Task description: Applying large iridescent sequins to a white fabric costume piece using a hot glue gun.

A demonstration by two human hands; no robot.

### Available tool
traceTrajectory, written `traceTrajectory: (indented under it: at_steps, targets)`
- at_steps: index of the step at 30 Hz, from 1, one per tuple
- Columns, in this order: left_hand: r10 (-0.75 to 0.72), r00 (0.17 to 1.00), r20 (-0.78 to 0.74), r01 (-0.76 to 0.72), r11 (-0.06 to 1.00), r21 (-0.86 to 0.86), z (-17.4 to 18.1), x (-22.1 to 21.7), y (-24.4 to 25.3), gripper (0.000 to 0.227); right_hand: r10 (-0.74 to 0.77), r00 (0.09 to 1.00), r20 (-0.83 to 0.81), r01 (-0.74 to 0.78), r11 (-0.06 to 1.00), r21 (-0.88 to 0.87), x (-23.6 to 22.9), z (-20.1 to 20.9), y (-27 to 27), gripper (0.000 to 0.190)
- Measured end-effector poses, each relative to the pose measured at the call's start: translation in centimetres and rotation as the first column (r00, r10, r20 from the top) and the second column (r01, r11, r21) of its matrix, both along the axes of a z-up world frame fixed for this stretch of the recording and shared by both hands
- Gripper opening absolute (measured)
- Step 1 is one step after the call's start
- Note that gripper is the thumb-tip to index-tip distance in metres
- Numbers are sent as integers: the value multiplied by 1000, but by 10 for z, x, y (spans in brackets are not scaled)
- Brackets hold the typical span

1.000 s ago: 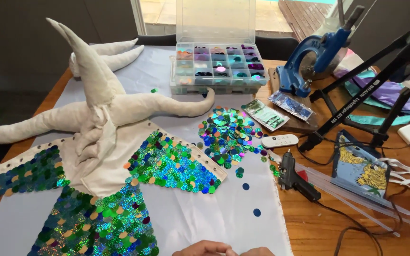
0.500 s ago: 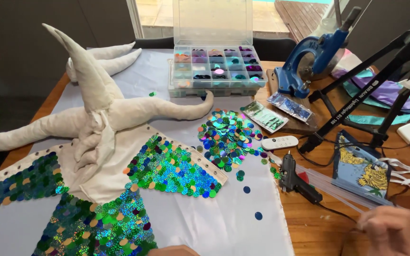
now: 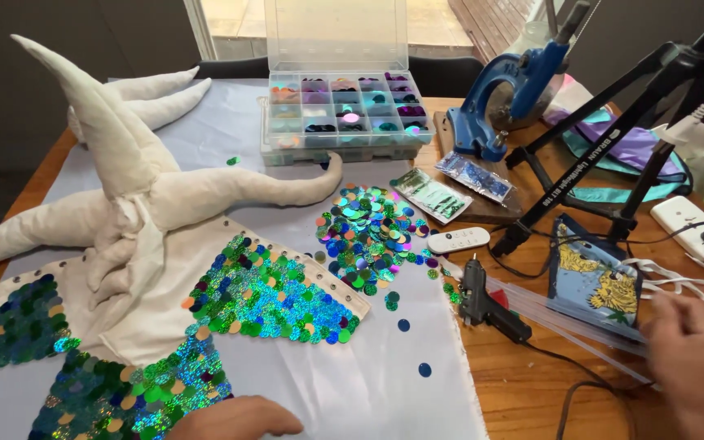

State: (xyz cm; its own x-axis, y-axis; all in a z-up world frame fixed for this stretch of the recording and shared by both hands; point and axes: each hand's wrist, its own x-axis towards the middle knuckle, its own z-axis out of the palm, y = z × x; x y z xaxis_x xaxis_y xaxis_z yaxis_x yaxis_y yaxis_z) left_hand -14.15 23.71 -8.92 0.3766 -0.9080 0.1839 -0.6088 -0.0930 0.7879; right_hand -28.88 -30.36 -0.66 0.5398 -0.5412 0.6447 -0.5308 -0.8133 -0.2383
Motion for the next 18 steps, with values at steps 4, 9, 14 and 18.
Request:
traceTrajectory:
  at_steps: [4,9,14,18]
  targets:
    - [-98,995,22,90,969,229,76,23,-57,37,275,956,-97,-266,959,98,11,-35,4,61]
    - [-30,976,215,-23,971,238,92,45,-140,51,499,798,-339,-476,866,154,52,-34,61,87]
    - [89,928,361,-131,987,93,64,88,-222,49,479,781,-400,-412,877,246,57,-47,62,90]
    - [189,870,456,-247,967,70,45,110,-269,45,510,794,-332,-444,859,256,44,-49,50,85]
